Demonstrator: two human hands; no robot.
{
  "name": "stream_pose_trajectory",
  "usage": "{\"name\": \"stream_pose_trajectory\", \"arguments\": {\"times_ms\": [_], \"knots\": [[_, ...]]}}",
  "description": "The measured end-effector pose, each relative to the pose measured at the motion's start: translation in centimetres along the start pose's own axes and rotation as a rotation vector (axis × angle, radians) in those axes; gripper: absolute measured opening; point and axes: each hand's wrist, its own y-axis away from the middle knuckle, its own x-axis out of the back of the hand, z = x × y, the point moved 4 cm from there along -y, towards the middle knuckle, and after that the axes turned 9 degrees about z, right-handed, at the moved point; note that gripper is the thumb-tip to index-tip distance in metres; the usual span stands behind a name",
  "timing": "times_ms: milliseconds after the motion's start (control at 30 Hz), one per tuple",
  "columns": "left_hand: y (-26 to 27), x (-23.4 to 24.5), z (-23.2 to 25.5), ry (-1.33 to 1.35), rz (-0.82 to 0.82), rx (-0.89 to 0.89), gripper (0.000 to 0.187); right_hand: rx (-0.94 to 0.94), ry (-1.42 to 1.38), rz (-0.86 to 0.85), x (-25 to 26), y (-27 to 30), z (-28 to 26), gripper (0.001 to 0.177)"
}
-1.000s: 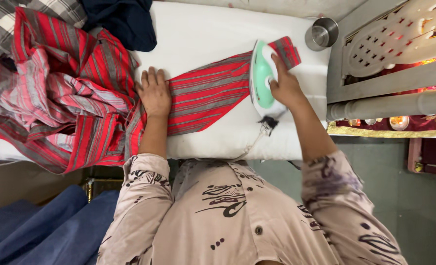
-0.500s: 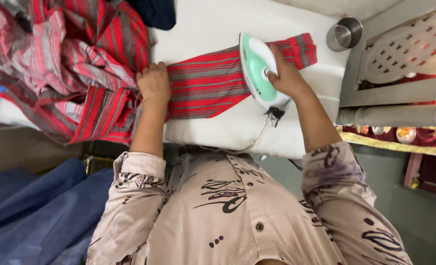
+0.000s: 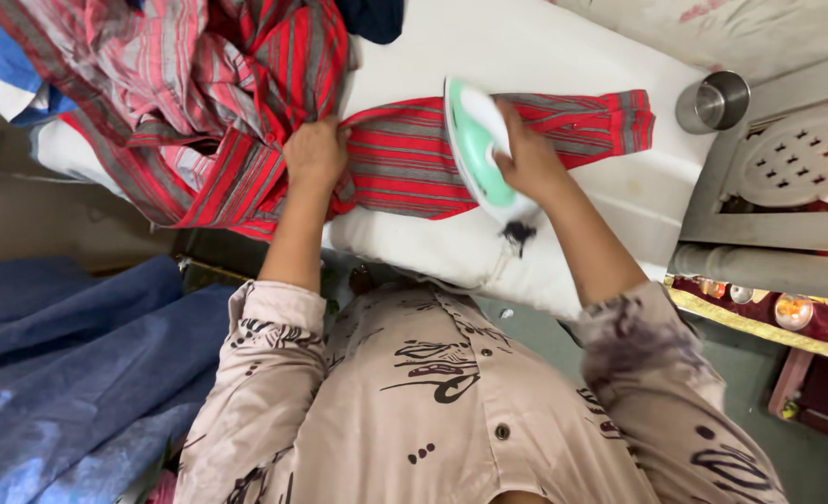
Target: The person irons a red and grey striped shirt on a white ironing board. They repeatedly smooth the fabric, reposition the shirt, and use a green and white iron to press different sections of the garment.
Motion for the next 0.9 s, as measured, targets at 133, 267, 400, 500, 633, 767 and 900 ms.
{"name": "stream_pose_trajectory", "arguments": {"times_ms": [133, 267, 400, 500, 633, 767, 900], "knots": [[0.0, -1.1, -0.5, -0.019, 0.01, 0.047, 0.028, -0.02, 0.048, -0.052, -0.4, -2.3, -2.7, 0.082], [-0.3, -1.8, -0.6, -0.037, -0.003, 0.06, 0.027, 0.041, -0.006, -0.216, 0.4, 3.2, -5.3, 0.079], [-0.7, -1.1, 1.0, 0.004, 0.007, 0.02, 0.027, -0.026, -0.008, -0.14, 2.3, 9.2, -3.2, 0.082], [-1.4, 0.6, 4.4, 0.079, 0.158, -0.113, 0.024, -0.244, 0.012, -0.014, 3.9, 11.6, 1.5, 0.084], [-2.6, 3.6, 9.5, 0.266, 0.236, -0.194, 0.02, -0.486, 0.058, 0.116, 5.9, 14.6, 7.9, 0.082], [-3.2, 7.9, 15.0, 0.422, 0.219, -0.313, 0.016, -0.408, 0.194, 0.212, 8.0, 16.3, 9.8, 0.088], [-2.2, 12.0, 20.1, 0.536, 0.052, -0.576, 0.014, 0.045, 0.529, 0.496, 10.8, 13.8, 3.2, 0.096]]}}
